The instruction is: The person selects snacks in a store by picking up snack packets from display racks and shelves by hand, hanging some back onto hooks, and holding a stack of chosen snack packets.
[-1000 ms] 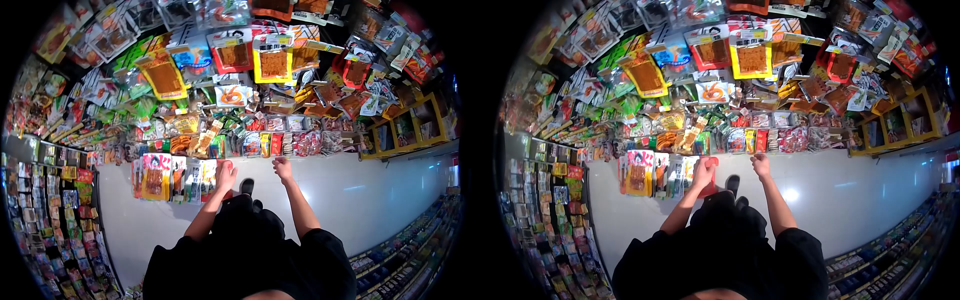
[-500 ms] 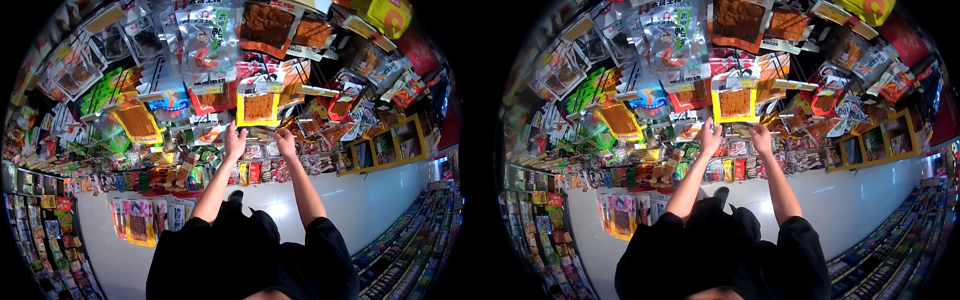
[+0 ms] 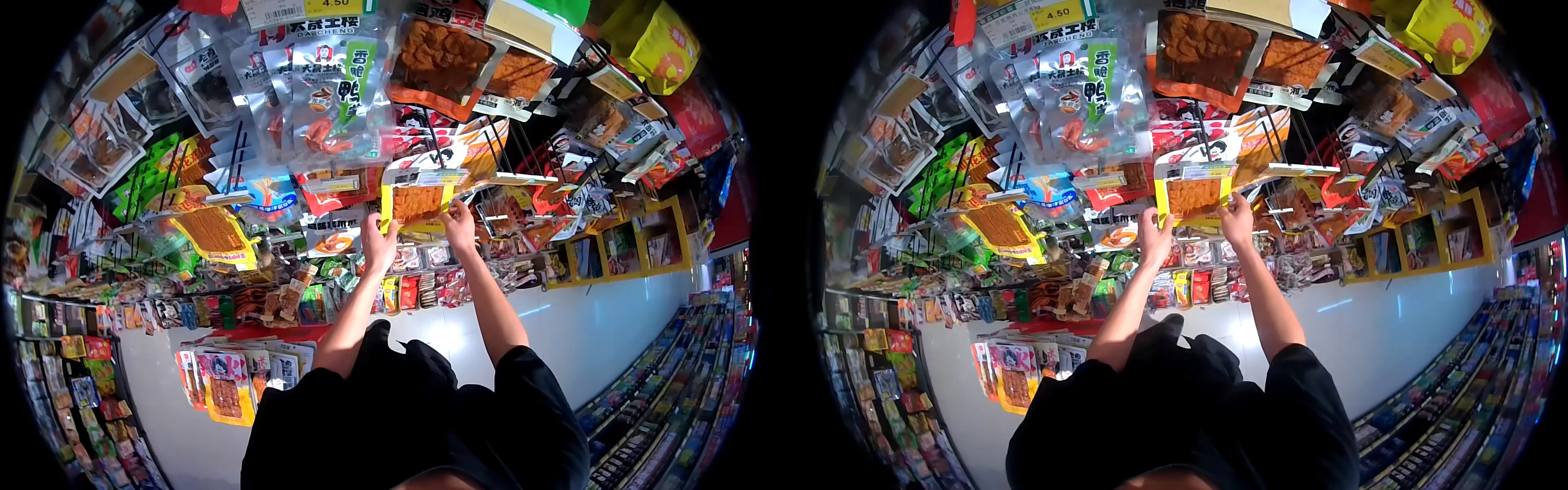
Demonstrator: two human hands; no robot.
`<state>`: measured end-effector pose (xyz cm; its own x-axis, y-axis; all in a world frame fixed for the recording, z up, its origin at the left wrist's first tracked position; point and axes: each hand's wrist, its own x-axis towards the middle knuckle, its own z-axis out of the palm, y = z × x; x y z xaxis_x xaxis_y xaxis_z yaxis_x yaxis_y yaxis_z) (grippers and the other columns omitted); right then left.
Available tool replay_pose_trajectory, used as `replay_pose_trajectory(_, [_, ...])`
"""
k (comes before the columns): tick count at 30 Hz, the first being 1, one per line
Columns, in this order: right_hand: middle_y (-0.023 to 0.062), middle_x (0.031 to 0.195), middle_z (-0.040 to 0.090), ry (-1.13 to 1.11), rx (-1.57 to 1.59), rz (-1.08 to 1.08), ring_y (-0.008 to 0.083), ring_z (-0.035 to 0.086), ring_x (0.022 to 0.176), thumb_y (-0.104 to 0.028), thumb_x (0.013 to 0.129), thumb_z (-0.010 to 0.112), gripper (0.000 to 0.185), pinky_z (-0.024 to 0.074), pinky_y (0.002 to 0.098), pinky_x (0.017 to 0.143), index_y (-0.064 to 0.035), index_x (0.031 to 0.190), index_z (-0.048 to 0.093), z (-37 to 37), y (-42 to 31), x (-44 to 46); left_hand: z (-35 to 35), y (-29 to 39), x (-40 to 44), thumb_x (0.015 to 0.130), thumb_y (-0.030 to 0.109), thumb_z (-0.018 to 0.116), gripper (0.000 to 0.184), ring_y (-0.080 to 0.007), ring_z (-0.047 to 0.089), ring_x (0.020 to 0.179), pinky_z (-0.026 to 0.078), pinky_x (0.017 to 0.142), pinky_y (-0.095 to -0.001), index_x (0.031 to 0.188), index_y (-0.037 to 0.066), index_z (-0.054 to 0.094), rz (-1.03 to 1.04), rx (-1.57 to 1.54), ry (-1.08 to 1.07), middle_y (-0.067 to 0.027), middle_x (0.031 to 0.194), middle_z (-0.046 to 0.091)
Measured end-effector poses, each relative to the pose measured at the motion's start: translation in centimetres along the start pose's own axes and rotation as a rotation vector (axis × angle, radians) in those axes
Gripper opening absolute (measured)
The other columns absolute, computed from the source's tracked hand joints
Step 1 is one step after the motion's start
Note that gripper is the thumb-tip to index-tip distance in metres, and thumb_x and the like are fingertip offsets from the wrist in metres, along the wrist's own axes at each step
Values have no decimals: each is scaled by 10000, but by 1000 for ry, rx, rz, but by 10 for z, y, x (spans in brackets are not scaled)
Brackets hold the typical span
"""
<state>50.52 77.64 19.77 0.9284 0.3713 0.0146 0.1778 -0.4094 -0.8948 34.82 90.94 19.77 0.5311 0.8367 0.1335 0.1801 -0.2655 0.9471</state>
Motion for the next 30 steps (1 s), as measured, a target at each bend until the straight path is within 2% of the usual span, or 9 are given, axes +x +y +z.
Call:
replay_pose_trajectory(2, [87,800,612,-29,31,20,170,583,720,-155,744,675,412,469,300,671,42,1098,601,0,-10,-2,-3,0,-3,804,180,704,339,-316,492,948,399,852,-402,1005,-14,511,90,28,58,-168,985,509])
replay_pose_trajectory(5, [26,763,566,1,89,114,98,498,675,-107,782,673,298,408,252,605,30,1040,611,-6,-29,-21,-8,6,-14,795,207,726,330,-286,458,872,389,787,-397,915,5,494,254,231,184,-137,916,465])
replay_pose_trajectory(8, [11,762,560,8,134,119,90,486,670,-94,787,662,276,405,250,605,16,1037,618,-13,-32,-35,-14,18,-24,808,189,717,301,-221,489,840,414,756,-365,900,10,493,113,93,106,-117,913,507])
replay_pose_trajectory(11, [18,767,568,-31,266,145,88,498,667,-74,796,647,190,410,248,600,2,962,594,-21,-35,-47,-34,55,-34,827,160,700,266,-152,530,807,441,707,-320,897,8,493,-227,-293,-162,-96,913,567])
replay_pose_trajectory(12, [25,769,575,-44,331,156,88,508,665,-72,796,646,184,414,248,597,-1,954,584,-24,-38,-53,-33,51,-37,839,133,684,253,-121,557,792,463,699,-291,945,0,497,-147,-257,-171,-85,920,608])
replay_pose_trajectory(18, [63,780,591,-173,737,167,134,566,651,18,819,564,162,474,274,596,-11,946,467,-49,-55,-90,-40,77,-69,834,91,674,338,-156,597,889,478,798,-309,1092,-12,482,41,-284,-188,-117,998,623])
replay_pose_trajectory(23, [86,774,590,-161,768,242,145,565,627,44,809,543,174,488,299,560,-29,946,464,-75,-36,-123,-37,73,-105,833,61,665,335,-162,650,757,523,707,-300,1095,-19,472,-59,-269,-331,-91,936,652])
replay_pose_trajectory(27, [73,776,591,-136,806,255,145,564,633,57,801,536,172,485,297,557,-44,929,480,-87,0,-148,-37,67,-126,846,100,671,446,-153,609,924,498,797,-303,1214,-28,453,73,-181,-403,-94,980,641])
replay_pose_trajectory(30, [54,792,598,-151,911,327,132,556,636,57,808,544,168,476,273,565,-63,923,514,-93,16,-164,-29,40,-119,852,138,676,396,-145,600,888,488,788,-288,1166,-31,504,59,-227,-473,-83,972,642])
